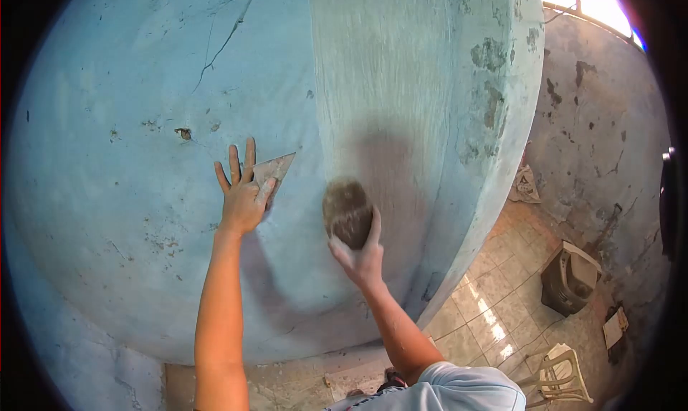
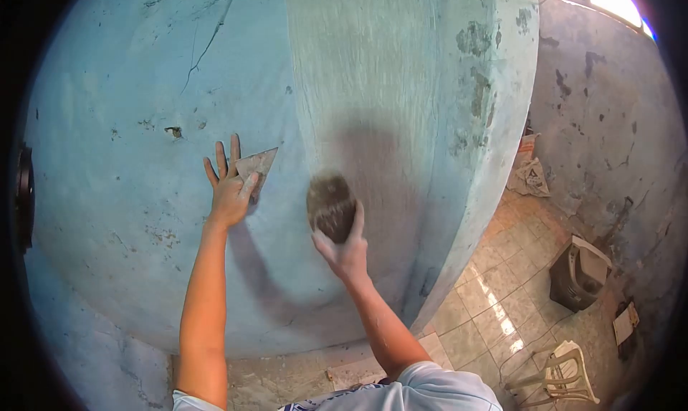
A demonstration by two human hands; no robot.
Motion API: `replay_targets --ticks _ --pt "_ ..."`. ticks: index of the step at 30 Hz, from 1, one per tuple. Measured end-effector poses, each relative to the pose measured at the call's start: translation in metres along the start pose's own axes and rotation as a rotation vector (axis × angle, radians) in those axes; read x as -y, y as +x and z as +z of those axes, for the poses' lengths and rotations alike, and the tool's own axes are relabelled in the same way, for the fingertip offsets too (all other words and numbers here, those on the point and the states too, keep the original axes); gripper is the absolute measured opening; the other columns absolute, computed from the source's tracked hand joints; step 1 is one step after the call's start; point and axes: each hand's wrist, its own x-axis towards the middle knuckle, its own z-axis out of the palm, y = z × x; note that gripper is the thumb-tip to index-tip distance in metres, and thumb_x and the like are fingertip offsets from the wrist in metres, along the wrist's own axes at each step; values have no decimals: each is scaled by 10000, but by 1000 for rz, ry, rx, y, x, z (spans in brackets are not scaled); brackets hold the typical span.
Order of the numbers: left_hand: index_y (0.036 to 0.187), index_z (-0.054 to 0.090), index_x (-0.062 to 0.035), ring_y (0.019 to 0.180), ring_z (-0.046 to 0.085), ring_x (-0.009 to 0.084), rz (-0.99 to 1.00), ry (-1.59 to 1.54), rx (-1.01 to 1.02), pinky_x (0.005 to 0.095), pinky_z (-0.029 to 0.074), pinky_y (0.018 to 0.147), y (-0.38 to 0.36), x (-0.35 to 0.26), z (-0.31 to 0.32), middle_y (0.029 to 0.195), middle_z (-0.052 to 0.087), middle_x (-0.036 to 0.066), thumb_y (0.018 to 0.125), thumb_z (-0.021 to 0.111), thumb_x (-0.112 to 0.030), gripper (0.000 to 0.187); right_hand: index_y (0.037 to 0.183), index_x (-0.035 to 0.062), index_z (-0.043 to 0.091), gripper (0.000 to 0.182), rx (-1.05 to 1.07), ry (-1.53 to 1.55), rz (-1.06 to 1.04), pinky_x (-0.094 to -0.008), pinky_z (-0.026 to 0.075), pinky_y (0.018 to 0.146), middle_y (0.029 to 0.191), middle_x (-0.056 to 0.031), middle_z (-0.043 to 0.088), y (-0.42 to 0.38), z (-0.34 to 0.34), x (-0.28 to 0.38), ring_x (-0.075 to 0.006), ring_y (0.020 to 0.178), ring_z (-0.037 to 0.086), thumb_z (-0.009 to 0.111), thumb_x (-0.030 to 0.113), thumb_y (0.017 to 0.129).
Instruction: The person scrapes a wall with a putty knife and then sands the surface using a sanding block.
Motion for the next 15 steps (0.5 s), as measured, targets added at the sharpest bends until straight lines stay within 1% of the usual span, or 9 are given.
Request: replay_targets --ticks 2,4,5,8,11,15 --pt "1301 789 -153 1652 -58 398 -1 -3 5 660 -130 1257 1 -1 -2 1815 85 58 1121 306 -583 672 1659 -24 61 1169 62 -7 132 -424 558 1017 1251 -319 703 -46 -5 -33 -398 1169 732 870 265 865" --pt "1311 785 -158 1652 -61 398 -17 -6 29 659 -133 1257 2 -4 -6 1814 84 63 1120 298 -594 681 1660 -18 48 1179 71 -10 140 -421 560 1016 1252 -310 705 -87 -5 -75 -387 1156 737 872 267 866" --pt "1325 777 -163 1652 -62 398 -18 2 38 658 -134 1257 1 -4 -5 1814 83 63 1120 295 -596 680 1660 -16 42 1184 75 -12 137 -420 561 1015 1253 -306 706 -100 -5 -86 -381 1149 740 873 268 867" --pt "1364 755 -178 1651 -64 400 -22 22 37 658 -140 1256 3 -1 -3 1814 80 66 1119 290 -600 674 1661 -16 43 1183 41 18 78 -420 563 1009 1253 -295 711 -104 2 -90 -369 1126 747 872 268 866" --pt "1405 729 -187 1652 -69 399 -18 13 25 656 -149 1255 1 -2 -2 1816 70 62 1117 292 -598 666 1658 -25 67 1168 19 27 97 -418 561 1013 1241 -287 718 -73 7 -55 -357 1131 745 869 263 859" --pt "1418 720 -190 1652 -72 397 -37 -3 68 655 -147 1257 1 -4 -8 1817 60 49 1115 301 -598 659 1654 -43 86 1167 25 82 137 -416 554 1028 1251 -309 713 -11 10 6 -371 1156 738 869 255 842"
